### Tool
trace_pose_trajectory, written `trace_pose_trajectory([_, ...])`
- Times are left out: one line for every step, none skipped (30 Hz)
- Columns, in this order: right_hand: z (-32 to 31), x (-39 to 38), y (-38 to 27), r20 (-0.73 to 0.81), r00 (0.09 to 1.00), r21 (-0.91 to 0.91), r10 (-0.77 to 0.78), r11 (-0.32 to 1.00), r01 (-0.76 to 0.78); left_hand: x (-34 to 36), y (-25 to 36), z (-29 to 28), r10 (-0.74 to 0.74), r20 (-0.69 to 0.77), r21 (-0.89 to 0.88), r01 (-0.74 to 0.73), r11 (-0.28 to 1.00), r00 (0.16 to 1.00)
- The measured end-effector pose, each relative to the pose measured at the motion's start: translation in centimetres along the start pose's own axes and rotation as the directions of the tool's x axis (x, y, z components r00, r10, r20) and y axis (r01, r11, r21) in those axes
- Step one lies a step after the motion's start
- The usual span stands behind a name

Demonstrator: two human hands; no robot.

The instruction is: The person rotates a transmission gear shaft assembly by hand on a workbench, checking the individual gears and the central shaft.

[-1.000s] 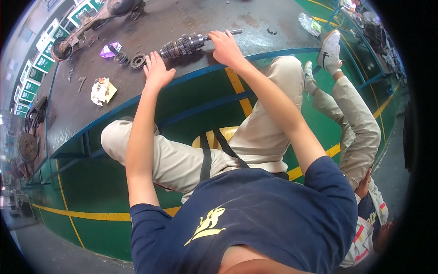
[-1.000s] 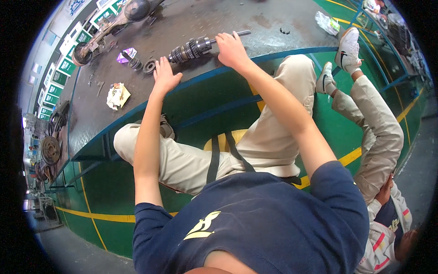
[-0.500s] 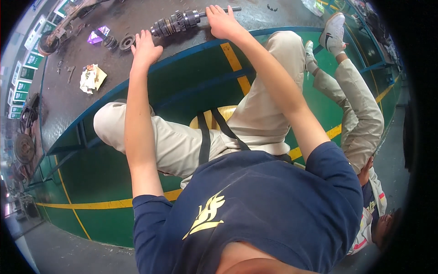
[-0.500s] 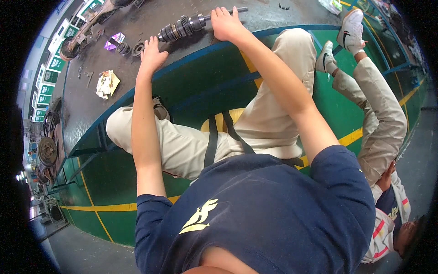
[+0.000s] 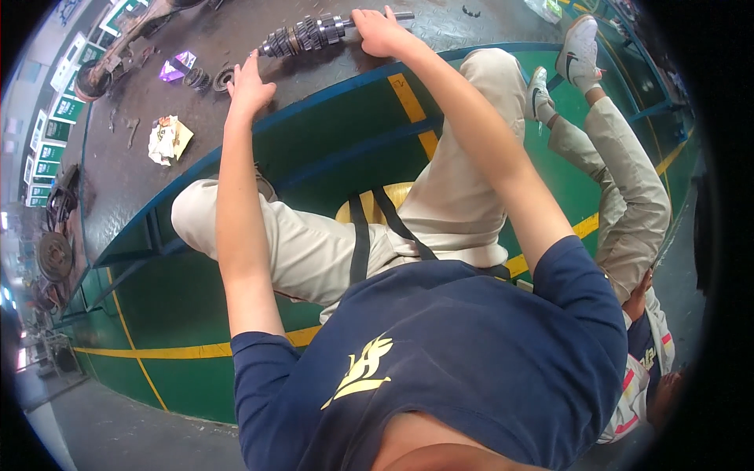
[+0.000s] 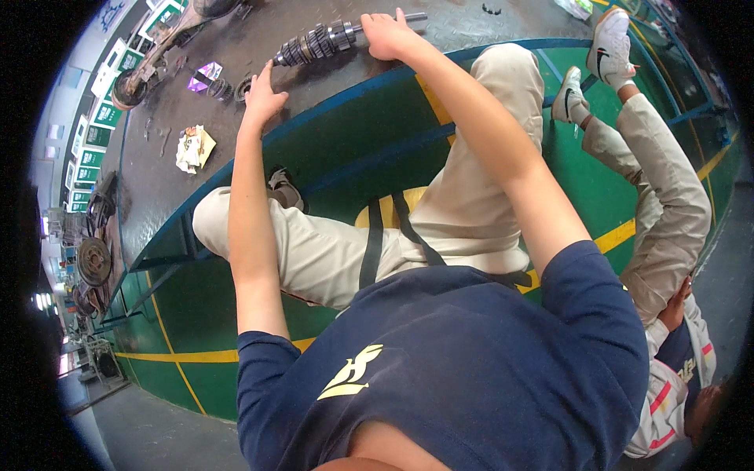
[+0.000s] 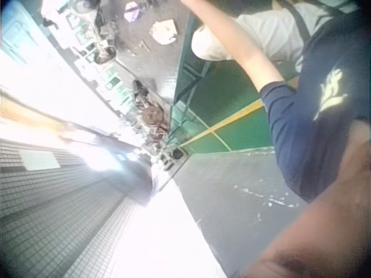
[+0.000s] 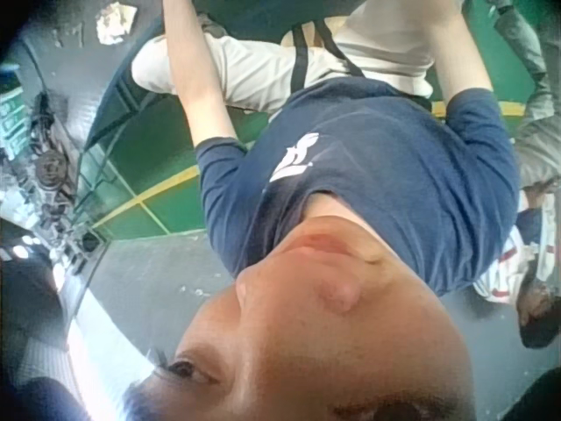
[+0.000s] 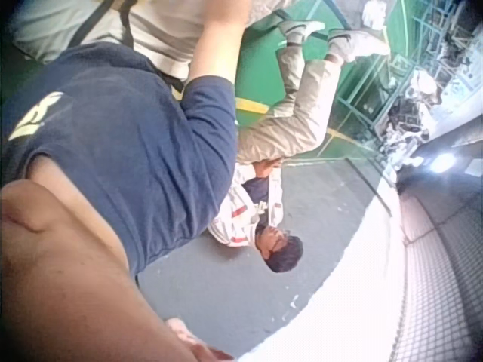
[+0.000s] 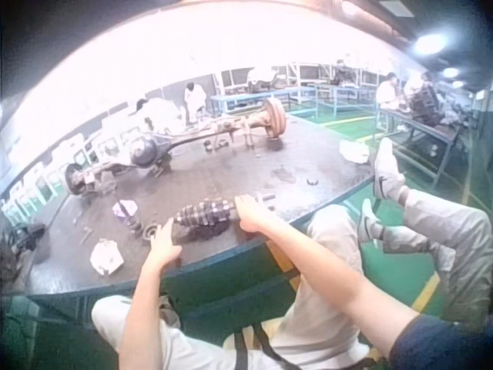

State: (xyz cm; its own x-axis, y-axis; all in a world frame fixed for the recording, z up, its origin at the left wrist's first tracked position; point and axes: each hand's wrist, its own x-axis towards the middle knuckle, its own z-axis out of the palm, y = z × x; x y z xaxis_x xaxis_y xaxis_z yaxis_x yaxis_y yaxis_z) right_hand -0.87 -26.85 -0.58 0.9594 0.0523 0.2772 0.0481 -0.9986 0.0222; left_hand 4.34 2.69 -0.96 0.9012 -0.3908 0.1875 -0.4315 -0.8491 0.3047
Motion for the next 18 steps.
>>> trace_pose_trajectory([-0.1, 0.5, 0.0, 0.039, 0.999, 0.028, 0.009, 1.000, -0.010, 0.4, -0.1, -0.2, 0.029, -0.035, -0.001, -0.029, 1.000, 0.999])
trace_pose_trajectory([-0.1, 0.8, 0.1, 0.079, 0.997, 0.056, 0.017, 0.998, -0.021, 0.9, -0.2, -0.5, 0.006, -0.040, 0.009, -0.006, 1.000, 0.999])
trace_pose_trajectory([0.2, 1.1, 0.1, 0.074, 0.997, 0.058, 0.023, 0.998, -0.027, 1.5, -0.2, -0.7, 0.013, -0.041, 0.014, -0.013, 1.000, 0.999])
trace_pose_trajectory([0.6, 1.1, 0.1, -0.001, 1.000, 0.035, -0.002, 0.999, 0.002, 2.1, -0.1, -0.9, 0.015, -0.070, -0.047, -0.018, 0.999, 0.997])
trace_pose_trajectory([0.9, 1.3, 0.3, -0.075, 0.997, 0.009, -0.027, 1.000, 0.028, 2.7, 0.1, -0.9, 0.016, -0.098, -0.107, -0.026, 0.994, 0.995])
trace_pose_trajectory([0.9, 1.4, 0.1, -0.072, 0.997, 0.015, -0.021, 1.000, 0.022, 2.9, 0.2, -0.8, 0.026, -0.093, -0.103, -0.036, 0.994, 0.995])
trace_pose_trajectory([0.7, 1.6, 0.2, -0.137, 0.990, 0.058, -0.042, 0.997, 0.050, 3.4, 0.4, -0.8, 0.030, -0.085, -0.100, -0.038, 0.994, 0.996])
trace_pose_trajectory([0.5, 1.9, 0.3, -0.202, 0.978, 0.098, -0.059, 0.992, 0.080, 4.2, 0.7, -0.8, 0.059, -0.067, -0.119, -0.067, 0.991, 0.996])
trace_pose_trajectory([0.1, 2.1, 0.3, -0.267, 0.961, 0.136, -0.073, 0.984, 0.113, 4.7, 0.8, -0.7, 0.085, -0.050, -0.139, -0.092, 0.986, 0.995])
trace_pose_trajectory([-0.3, 2.1, 0.2, -0.184, 0.981, 0.178, -0.060, 0.980, 0.093, 4.9, 0.8, -0.5, 0.077, 0.020, -0.127, -0.074, 0.989, 0.997])
trace_pose_trajectory([-0.4, 1.8, -0.3, -0.180, 0.982, 0.182, -0.056, 0.979, 0.089, 4.6, 0.7, -0.2, 0.078, 0.027, -0.125, -0.074, 0.989, 0.997])
trace_pose_trajectory([-0.4, 1.3, -0.3, -0.175, 0.983, 0.181, -0.055, 0.980, 0.087, 4.0, 1.3, 0.1, 0.014, 0.067, -0.089, -0.008, 0.996, 0.998])
trace_pose_trajectory([-0.4, 0.9, -0.3, -0.170, 0.984, 0.180, -0.058, 0.980, 0.089, 3.6, 1.8, 0.2, -0.052, 0.101, -0.049, 0.057, 0.997, 0.994])
trace_pose_trajectory([-0.7, 0.7, -0.3, -0.167, 0.984, 0.178, -0.054, 0.980, 0.084, 3.5, 2.1, 0.3, -0.052, 0.082, -0.064, 0.057, 0.996, 0.995])
trace_pose_trajectory([-1.1, 0.7, -0.2, -0.103, 0.993, 0.230, -0.050, 0.970, 0.073, 3.4, 1.8, 0.2, -0.054, 0.079, -0.065, 0.059, 0.996, 0.995])
trace_pose_trajectory([-1.7, 0.6, -0.5, -0.040, 0.998, 0.280, -0.052, 0.958, 0.061, 3.2, 1.5, 0.1, -0.039, 0.055, -0.075, 0.043, 0.996, 0.998])
trace_pose_trajectory([-1.4, 0.3, -0.6, -0.044, 0.997, 0.276, -0.060, 0.958, 0.070, 2.8, 1.0, -0.1, -0.026, 0.028, -0.085, 0.028, 0.996, 0.999])
trace_pose_trajectory([-0.3, -0.3, 0.3, -0.139, 0.987, 0.187, -0.083, 0.976, 0.109, 2.6, 1.0, -0.1, -0.002, 0.057, -0.149, 0.010, 0.989, 0.998])
